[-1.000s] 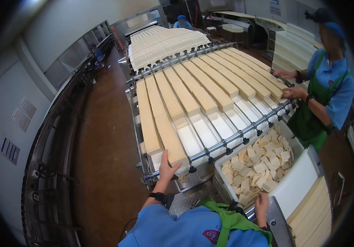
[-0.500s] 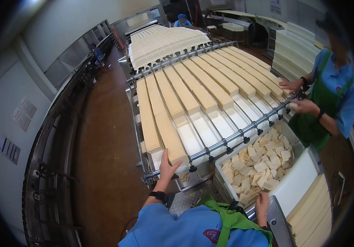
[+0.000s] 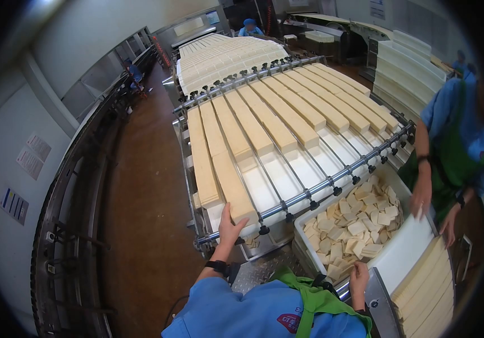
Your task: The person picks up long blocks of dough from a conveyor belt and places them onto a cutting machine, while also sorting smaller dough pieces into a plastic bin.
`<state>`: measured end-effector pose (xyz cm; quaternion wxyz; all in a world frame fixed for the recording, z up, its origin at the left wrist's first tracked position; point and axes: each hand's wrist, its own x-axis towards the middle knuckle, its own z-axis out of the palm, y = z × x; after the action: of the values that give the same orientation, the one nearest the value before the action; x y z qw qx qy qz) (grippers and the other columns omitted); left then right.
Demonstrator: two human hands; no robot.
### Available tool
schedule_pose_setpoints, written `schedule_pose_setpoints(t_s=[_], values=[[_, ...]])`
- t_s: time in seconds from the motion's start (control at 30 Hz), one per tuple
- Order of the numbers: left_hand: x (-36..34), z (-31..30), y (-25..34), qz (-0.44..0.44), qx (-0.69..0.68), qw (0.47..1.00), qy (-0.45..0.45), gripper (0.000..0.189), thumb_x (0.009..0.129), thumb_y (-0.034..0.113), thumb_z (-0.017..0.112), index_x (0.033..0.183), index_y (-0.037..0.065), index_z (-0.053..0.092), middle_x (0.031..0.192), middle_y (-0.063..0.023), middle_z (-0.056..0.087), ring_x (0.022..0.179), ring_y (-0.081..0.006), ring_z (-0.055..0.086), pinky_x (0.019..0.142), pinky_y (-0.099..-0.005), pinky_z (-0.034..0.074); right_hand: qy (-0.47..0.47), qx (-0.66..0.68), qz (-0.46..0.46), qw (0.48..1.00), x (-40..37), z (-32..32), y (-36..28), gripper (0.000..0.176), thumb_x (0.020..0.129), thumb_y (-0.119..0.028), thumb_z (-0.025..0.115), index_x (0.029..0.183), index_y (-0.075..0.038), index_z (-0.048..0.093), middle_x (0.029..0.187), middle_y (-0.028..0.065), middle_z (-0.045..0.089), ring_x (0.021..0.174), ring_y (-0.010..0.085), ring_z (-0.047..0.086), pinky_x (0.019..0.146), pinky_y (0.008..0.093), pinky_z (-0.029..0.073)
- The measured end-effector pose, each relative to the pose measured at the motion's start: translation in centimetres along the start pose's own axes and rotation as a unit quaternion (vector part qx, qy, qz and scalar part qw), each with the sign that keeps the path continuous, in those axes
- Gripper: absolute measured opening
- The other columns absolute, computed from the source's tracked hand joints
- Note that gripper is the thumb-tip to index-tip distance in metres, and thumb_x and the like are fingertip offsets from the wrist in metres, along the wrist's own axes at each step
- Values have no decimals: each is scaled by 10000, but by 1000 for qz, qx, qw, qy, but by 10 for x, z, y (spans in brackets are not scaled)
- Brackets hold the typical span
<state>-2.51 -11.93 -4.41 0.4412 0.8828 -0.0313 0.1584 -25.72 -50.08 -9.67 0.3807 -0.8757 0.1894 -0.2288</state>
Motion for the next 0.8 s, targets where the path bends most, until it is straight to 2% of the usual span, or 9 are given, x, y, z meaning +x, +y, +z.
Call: schedule_pose_setpoints(t_s=[0.17, 0.27, 0.47, 0.67, 0.77, 0.8], values=[[0, 2, -3, -2, 2, 1000, 5, 797, 657, 270, 737, 1267, -40, 329, 1206, -228, 460, 1118, -297, 460, 929, -331, 365, 2, 1, 1, 1000, 0, -1, -3, 137, 700, 37, 506, 828, 24, 555, 810, 168, 555, 784, 327, 542, 715, 357, 439], [0, 3, -4, 5, 5, 1000, 10, 789, 660, 267, 735, 1263, -44, 333, 1204, -228, 462, 1115, -297, 463, 928, -331, 366, 5, -7, -24, 1000, 0, -1, 0, 150, 709, 22, 507, 853, 19, 548, 804, 148, 540, 758, 296, 537, 693, 324, 431], [0, 4, -2, -13, 0, 1000, 6, 782, 664, 302, 724, 1257, -33, 341, 1234, -218, 432, 1141, -321, 434, 943, -346, 358, 1, -10, -7, 1000, 0, 0, 1, 142, 704, 41, 504, 833, 22, 558, 814, 165, 556, 787, 322, 543, 720, 354, 438], [1, 5, 0, -24, -4, 1000, 4, 783, 661, 308, 726, 1252, -35, 345, 1227, -221, 431, 1144, -335, 421, 941, -353, 356, 8, -3, -11, 1000, 1, 1, 1, 132, 712, 13, 506, 836, 21, 549, 801, 159, 545, 766, 312, 539, 699, 337, 432], [1, 8, -2, 15, 25, 999, 28, 746, 665, 277, 716, 1249, -18, 357, 1240, -210, 411, 1158, -350, 395, 948, -402, 336, 8, -10, -16, 1000, 1, 0, 1, 137, 710, 16, 505, 841, 21, 548, 803, 159, 545, 768, 313, 540, 697, 335, 432], [3, 5, 5, 79, 97, 991, 36, 695, 675, 250, 697, 1245, 12, 377, 1247, -202, 405, 1162, -349, 389, 950, -417, 328, 9, -13, -17, 1000, 1, 0, 2, 139, 711, 12, 506, 843, 19, 548, 804, 158, 545, 768, 314, 541, 696, 336, 433]])
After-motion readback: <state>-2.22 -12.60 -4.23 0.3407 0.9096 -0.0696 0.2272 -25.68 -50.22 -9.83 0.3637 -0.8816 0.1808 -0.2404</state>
